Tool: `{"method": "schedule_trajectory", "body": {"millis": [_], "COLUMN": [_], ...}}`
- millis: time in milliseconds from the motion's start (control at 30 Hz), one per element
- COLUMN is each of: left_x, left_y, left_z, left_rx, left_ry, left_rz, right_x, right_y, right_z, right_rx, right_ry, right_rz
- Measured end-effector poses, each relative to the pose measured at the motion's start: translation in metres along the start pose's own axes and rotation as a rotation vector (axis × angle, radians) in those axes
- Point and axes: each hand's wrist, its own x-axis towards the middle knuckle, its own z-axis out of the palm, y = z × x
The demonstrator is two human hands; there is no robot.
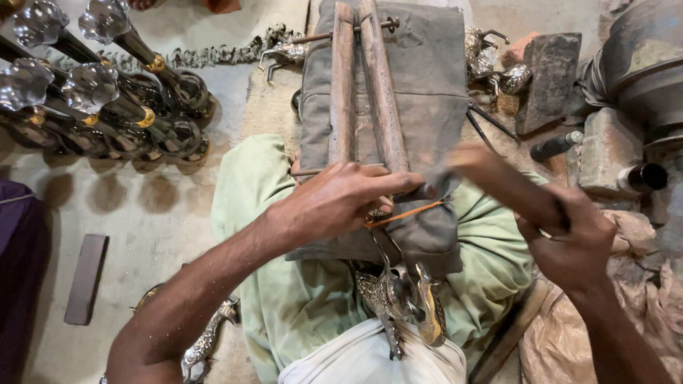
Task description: The person sits on the floor holding a small punch against ornate silver metal figurines and strikes the punch with a wooden mallet to chase decorative patterns into the metal. They reposition the figurine and punch repeatedly while hammering different areas of the pieces.
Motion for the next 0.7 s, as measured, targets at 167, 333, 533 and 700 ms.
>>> {"method": "schedule_trajectory", "body": {"millis": [167,333,533,700], "left_x": [0.001,-0.01,-0.025,-0.034], "left_y": [0.004,0.002,-0.008,-0.008], "left_z": [-0.002,0.008,0.039,0.07], "left_rx": [0.037,0.024,-0.114,-0.325], "left_ry": [0.016,0.128,0.446,0.711], "left_rz": [0.069,0.033,0.057,-0.042], "right_x": [0.007,0.036,0.1,0.161], "right_y": [0.01,-0.004,-0.045,-0.076], "right_z": [0.001,-0.012,-0.053,-0.076], "right_rx": [-0.012,-0.011,-0.199,-0.179], "right_ry": [0.02,-0.048,-0.225,-0.395], "right_rz": [-0.091,-0.023,-0.106,-0.27]}}
